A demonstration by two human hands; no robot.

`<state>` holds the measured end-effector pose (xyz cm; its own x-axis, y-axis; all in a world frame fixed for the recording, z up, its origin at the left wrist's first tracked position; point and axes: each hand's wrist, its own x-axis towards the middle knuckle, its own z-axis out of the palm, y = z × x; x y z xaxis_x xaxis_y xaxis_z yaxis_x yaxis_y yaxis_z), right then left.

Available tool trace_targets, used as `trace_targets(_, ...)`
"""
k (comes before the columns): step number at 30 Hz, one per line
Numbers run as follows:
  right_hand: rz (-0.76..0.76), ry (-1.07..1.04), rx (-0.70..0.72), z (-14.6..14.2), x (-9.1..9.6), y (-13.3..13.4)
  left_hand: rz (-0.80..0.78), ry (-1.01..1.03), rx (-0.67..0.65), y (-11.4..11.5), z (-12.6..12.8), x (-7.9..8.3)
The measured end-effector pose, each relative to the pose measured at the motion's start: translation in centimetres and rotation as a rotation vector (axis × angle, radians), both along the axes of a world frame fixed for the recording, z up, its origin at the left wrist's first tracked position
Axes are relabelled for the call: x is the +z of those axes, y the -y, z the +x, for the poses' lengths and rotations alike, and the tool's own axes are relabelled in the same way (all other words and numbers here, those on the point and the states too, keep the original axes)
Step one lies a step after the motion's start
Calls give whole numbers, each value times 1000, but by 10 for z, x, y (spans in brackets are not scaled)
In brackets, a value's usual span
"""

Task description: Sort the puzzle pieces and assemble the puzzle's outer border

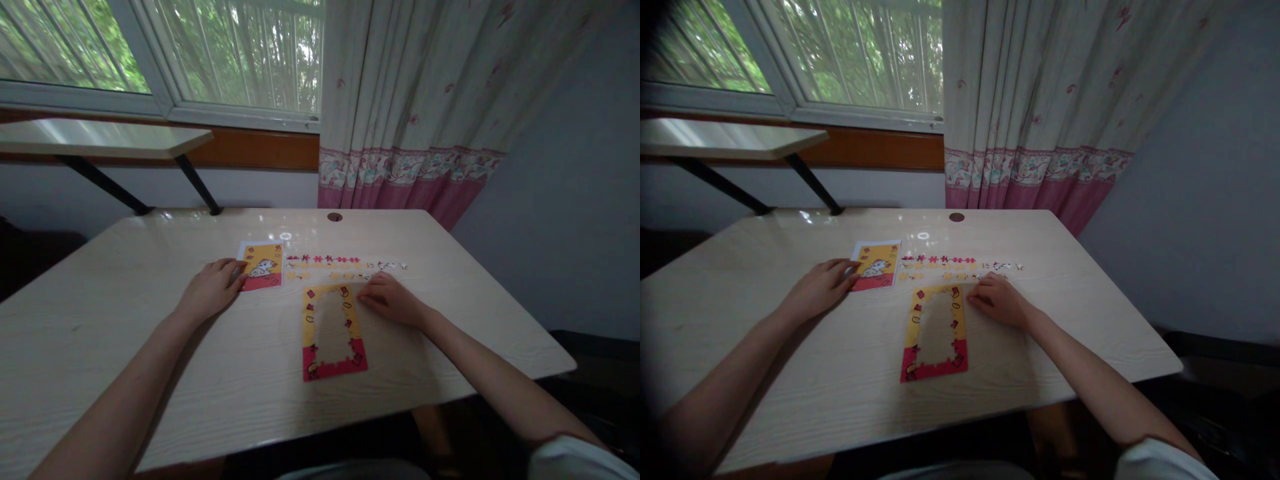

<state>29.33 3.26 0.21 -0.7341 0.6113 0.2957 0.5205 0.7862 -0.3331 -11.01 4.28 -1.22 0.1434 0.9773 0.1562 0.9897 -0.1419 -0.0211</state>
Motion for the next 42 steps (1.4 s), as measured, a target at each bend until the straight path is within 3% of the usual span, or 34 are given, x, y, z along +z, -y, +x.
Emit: trace_targets(42,-8,-2,16,0,1,-1,6,2,56,5,6,2)
